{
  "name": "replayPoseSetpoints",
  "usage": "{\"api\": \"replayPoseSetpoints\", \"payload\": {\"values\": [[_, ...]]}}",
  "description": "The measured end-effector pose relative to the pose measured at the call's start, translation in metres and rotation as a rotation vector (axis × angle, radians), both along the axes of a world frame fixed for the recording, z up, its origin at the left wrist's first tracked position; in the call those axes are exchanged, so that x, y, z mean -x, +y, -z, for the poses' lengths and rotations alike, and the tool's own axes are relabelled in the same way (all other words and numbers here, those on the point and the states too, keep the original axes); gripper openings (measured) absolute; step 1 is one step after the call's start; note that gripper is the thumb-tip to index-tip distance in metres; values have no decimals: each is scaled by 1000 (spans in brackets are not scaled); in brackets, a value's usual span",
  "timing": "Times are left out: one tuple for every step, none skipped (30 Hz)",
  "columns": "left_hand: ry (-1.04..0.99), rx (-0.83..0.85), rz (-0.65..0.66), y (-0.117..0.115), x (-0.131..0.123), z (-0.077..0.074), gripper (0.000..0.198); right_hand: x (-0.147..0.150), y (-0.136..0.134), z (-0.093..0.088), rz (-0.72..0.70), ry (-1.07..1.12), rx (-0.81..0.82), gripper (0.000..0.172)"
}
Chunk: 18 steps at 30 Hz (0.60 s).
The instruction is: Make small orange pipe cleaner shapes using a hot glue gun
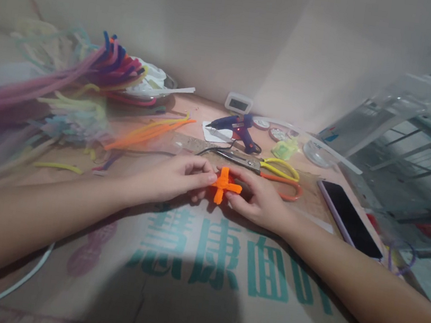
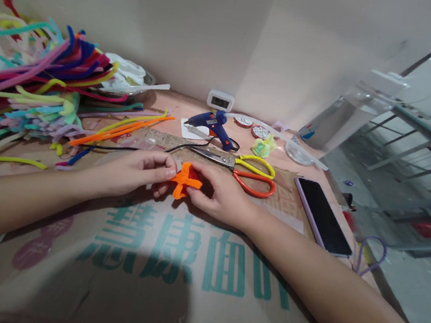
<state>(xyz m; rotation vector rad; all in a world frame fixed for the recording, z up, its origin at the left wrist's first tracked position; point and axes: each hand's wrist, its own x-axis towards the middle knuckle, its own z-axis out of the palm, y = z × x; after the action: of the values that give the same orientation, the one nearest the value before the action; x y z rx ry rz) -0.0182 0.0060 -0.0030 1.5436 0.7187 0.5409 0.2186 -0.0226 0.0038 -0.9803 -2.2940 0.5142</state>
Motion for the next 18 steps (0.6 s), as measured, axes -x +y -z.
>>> {"api": "replayPoseSetpoints", "payload": {"values": [[-25, 11, -5, 0, -1, 0, 32, -1, 0, 1, 4, 2, -12, 38], [-47, 25, -17, 0, -1, 1, 32, -1, 0, 1, 5, 0, -19, 38], [-70, 46, -35, 0, -3, 2, 30, -1, 0, 1, 7, 0, -25, 37], [-96, 72, -58, 1, -4, 2, 29, -2, 1, 1, 12, 2, -31, 37], [-122, 100, -83, 1, -5, 3, 26, -2, 1, 0, 19, 7, -37, 37], [-149, 125, -105, 1, -6, 3, 24, -2, 1, 0, 28, 15, -42, 38], [-172, 146, -121, 1, -7, 3, 21, -2, 1, 0, 37, 24, -47, 39], [-188, 164, -132, 1, -8, 2, 20, -2, 1, 0, 46, 33, -51, 40], [-199, 177, -138, 1, -8, 2, 18, -3, 1, 0, 59, 40, -51, 42], [-207, 192, -142, 1, -9, 1, 16, -3, 1, 0, 69, 44, -46, 42], [-216, 208, -147, 0, -10, 1, 14, -4, 1, 0, 79, 49, -37, 42], [-227, 222, -154, 0, -10, 1, 13, -4, 1, 0, 89, 56, -24, 42], [-237, 230, -162, 0, -11, 1, 12, -4, 2, 1, 97, 66, -6, 42], [-245, 229, -172, -1, -11, 1, 11, -5, 2, 1, 104, 78, 16, 42], [-251, 217, -185, -1, -10, 2, 10, -5, 2, 1, 111, 93, 40, 42], [-249, 194, -199, 0, -10, 3, 8, -5, 3, 1, 118, 109, 63, 41], [-239, 166, -212, 0, -9, 5, 4, -5, 3, 2, 126, 125, 85, 41], [-222, 138, -221, 1, -8, 7, 3, -5, 3, 2, 135, 138, 103, 41]]}}
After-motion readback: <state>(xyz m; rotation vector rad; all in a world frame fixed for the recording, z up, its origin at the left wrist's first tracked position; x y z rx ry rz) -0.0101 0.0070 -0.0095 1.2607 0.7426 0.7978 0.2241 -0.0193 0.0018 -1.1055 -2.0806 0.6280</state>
